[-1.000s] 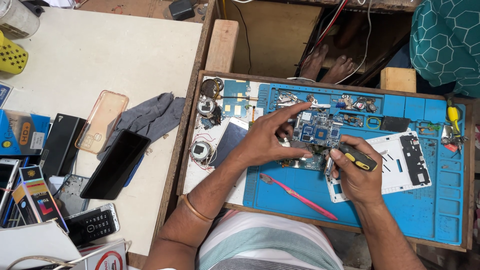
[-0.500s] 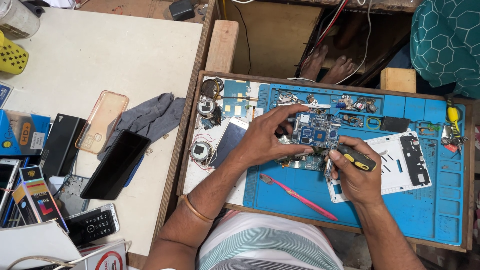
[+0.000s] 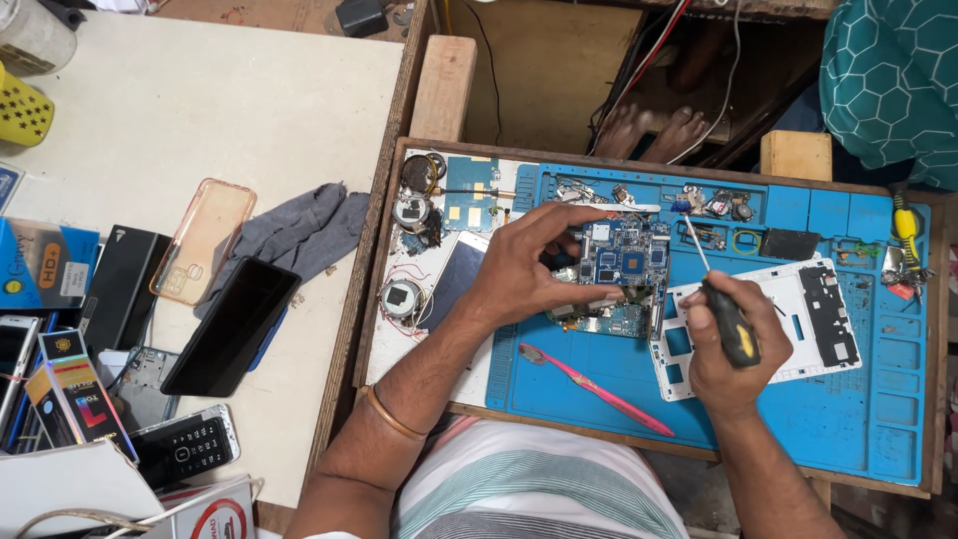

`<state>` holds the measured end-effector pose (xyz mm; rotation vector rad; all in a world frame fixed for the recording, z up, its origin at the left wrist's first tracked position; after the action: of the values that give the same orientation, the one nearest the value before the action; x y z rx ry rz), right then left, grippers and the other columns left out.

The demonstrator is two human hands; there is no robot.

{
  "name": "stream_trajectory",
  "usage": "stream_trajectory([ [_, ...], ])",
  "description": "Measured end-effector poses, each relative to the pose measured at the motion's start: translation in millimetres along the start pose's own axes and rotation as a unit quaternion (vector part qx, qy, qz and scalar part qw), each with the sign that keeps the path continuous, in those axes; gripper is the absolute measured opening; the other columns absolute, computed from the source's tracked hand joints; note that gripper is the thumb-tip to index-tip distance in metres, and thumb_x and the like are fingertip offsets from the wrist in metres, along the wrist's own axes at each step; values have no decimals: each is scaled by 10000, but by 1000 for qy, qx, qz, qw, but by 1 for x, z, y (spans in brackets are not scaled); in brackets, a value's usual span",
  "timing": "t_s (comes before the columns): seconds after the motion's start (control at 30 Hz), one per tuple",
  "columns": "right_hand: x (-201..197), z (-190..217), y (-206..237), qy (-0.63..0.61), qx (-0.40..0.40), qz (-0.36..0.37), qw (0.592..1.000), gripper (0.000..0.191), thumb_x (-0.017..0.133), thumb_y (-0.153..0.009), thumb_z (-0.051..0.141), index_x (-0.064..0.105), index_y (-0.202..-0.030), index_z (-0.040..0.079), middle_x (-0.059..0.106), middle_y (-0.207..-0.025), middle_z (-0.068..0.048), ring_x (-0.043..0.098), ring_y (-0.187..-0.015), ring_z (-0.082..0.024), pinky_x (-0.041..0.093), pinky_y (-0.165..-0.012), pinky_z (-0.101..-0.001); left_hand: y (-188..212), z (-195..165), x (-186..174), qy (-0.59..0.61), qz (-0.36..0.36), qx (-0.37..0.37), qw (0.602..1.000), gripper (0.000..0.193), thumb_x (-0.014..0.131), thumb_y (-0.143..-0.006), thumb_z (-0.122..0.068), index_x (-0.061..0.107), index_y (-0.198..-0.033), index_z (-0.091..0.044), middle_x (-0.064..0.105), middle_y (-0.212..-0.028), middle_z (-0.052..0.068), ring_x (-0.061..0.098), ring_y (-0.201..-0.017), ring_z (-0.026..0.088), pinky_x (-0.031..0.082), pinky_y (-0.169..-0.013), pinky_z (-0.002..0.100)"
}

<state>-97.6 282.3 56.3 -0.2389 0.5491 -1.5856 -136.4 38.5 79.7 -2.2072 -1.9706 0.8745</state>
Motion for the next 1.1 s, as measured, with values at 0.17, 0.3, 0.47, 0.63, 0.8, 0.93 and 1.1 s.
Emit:
stream_trajectory([
  [0.17, 16, 26, 6, 58, -114, 84, 988, 344, 761, -947, 139, 652, -1236, -11, 713, -983, -128, 702, -927, -209, 581, -945, -353, 2, -6, -2, 14, -5, 35, 999, 749, 967, -711, -399, 657, -1350, -159, 712, -1260, 43, 737, -1007, 141, 665, -827, 266],
  [0.3, 19, 25, 5, 85, -99, 97, 987, 337, 757, -923, 104, 649, -1211, -32, 728, -969, -140, 711, -930, -231, 576, -853, -323, 3, -8, 0, 6, -4, 47, 999, 714, 977, -717, -361, 663, -1314, -126, 706, -1277, 68, 738, -1080, 168, 659, -863, 279],
  [0.47, 24, 25, 1, 61, -96, 117, 987, 346, 770, -913, 97, 659, -1218, -25, 743, -959, -138, 717, -916, -225, 582, -850, -311, 1, -6, 4, 1, 14, 44, 999, 715, 984, -710, -367, 668, -1305, -128, 705, -1255, 67, 739, -1072, 171, 656, -892, 291],
  [0.63, 30, 26, 2, 80, -100, 144, 981, 355, 778, -887, 83, 665, -1204, -30, 754, -957, -137, 716, -967, -238, 568, -852, -313, 0, -6, 9, 9, 24, 61, 998, 719, 979, -728, -374, 660, -1327, -135, 694, -1283, 69, 730, -1138, 191, 658, -927, 296],
  [0.8, 32, 23, 2, 65, -87, 171, 979, 287, 756, -893, 53, 683, -1159, -27, 751, -972, -143, 725, -972, -244, 583, -857, -324, 1, 0, 12, -19, 33, 45, 998, 730, 985, -695, -393, 670, -1297, -125, 704, -1259, 79, 734, -1089, 186, 651, -895, 305],
  [0.93, 28, 16, 1, -1, -41, 159, 986, 268, 736, -889, 33, 691, -1147, -23, 742, -977, -159, 739, -921, -228, 607, -842, -327, 1, -5, 10, -5, 26, 62, 998, 731, 976, -705, -398, 664, -1303, -117, 699, -1266, 85, 732, -1115, 197, 653, -918, 311],
  [1.1, 27, 8, 0, -9, -6, 155, 988, 285, 721, -880, 16, 696, -1159, -37, 736, -955, -167, 742, -874, -215, 605, -773, -309, 2, -7, 8, -24, 19, 63, 998, 722, 975, -688, -416, 677, -1275, -120, 718, -1228, 66, 746, -1064, 191, 650, -879, 308],
])
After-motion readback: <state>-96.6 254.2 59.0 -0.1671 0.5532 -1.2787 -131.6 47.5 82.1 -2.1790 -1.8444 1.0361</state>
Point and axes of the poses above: each hand's wrist, its own y-axis away from the middle knuckle, its own x-axis out of the palm, z = x × y, the point moved 10 cm from there along -y, towards the middle knuckle
